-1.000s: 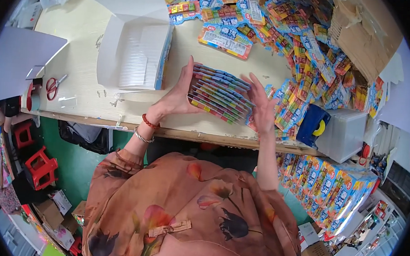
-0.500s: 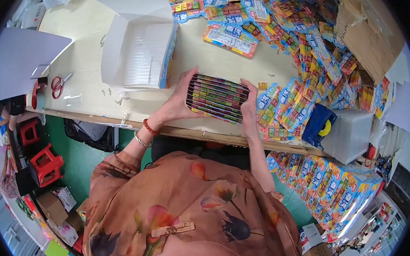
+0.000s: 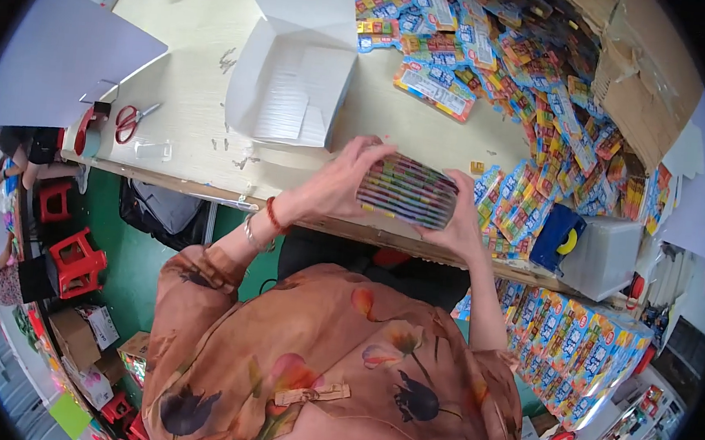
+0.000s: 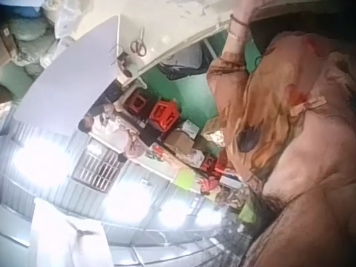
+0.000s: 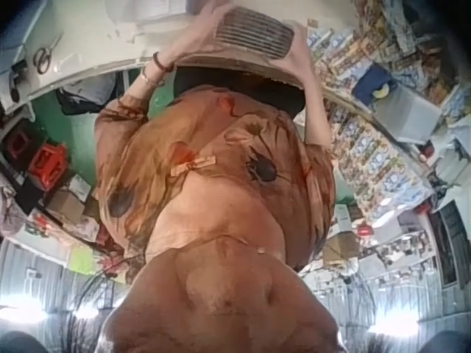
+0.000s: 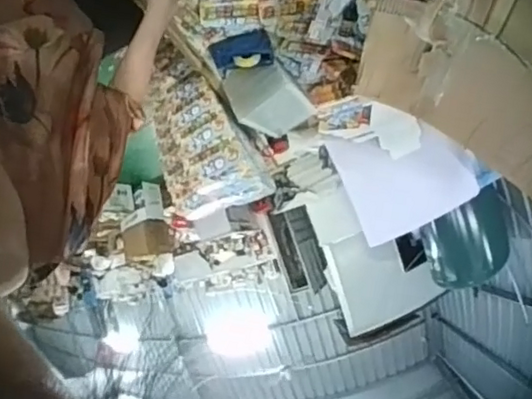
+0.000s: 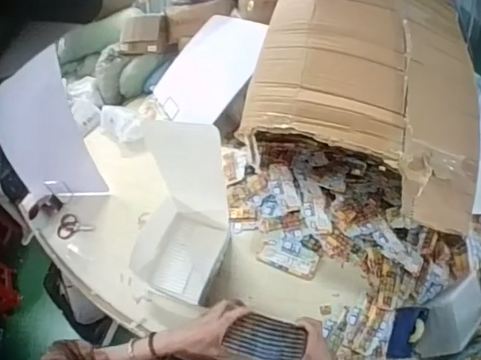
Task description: Packing small snack packets into a display box at a factory workbench.
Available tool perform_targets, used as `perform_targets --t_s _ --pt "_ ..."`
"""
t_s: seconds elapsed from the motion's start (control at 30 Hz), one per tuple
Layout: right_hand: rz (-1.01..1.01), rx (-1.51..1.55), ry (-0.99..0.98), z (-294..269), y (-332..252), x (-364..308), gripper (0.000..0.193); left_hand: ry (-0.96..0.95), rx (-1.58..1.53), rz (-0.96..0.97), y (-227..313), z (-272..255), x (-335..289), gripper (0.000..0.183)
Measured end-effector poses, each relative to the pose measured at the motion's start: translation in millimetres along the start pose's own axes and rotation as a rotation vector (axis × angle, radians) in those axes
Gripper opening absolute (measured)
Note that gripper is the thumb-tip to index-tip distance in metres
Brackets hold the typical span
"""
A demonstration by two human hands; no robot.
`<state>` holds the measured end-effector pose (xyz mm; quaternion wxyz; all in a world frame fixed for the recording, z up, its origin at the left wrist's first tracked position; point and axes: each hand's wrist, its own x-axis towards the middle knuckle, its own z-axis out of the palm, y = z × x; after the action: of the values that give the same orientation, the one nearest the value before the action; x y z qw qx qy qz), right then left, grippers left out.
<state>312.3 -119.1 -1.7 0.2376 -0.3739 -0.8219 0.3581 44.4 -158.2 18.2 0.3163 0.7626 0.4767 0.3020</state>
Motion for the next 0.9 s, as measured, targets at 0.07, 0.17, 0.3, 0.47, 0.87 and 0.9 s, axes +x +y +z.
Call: perform_targets --t_s 0.07,0.17,0.3,0.47,0.87,0.9 --pt "-0.033 -0.017 -0.008 -6.9 -28.0 5.8 0.101 0.044 -0.016 -0.006 27.9 -30.7 -14.6 0.092" --pt "-0.127 0.028 0.052 -13.9 -78.6 46.5 0.107 0.132 0.243 0.071 51.4 -101.4 -13.5 0.098" --pt "-0.380 0.007 0.112 10.3 -133.2 153.7 0.100 0.131 0.300 0.056 17.9 -207.8 -5.9 0.102" --pt "-0.226 -0.088 -0.103 46.3 -104.5 211.9 0.101 0.009 0.167 -0.166 -54.5 -217.5 -7.3 0.102" --pt "0.085 -0.563 -0.622 39.4 -96.8 192.1 0.107 -0.028 0.364 0.067 -74.4 -152.6 -16.1 0.087" --pt "0.056 -0.543 -0.588 41.9 -93.4 194.7 0.108 -0.065 0.336 -0.001 -78.3 -152.8 -16.3 0.089"
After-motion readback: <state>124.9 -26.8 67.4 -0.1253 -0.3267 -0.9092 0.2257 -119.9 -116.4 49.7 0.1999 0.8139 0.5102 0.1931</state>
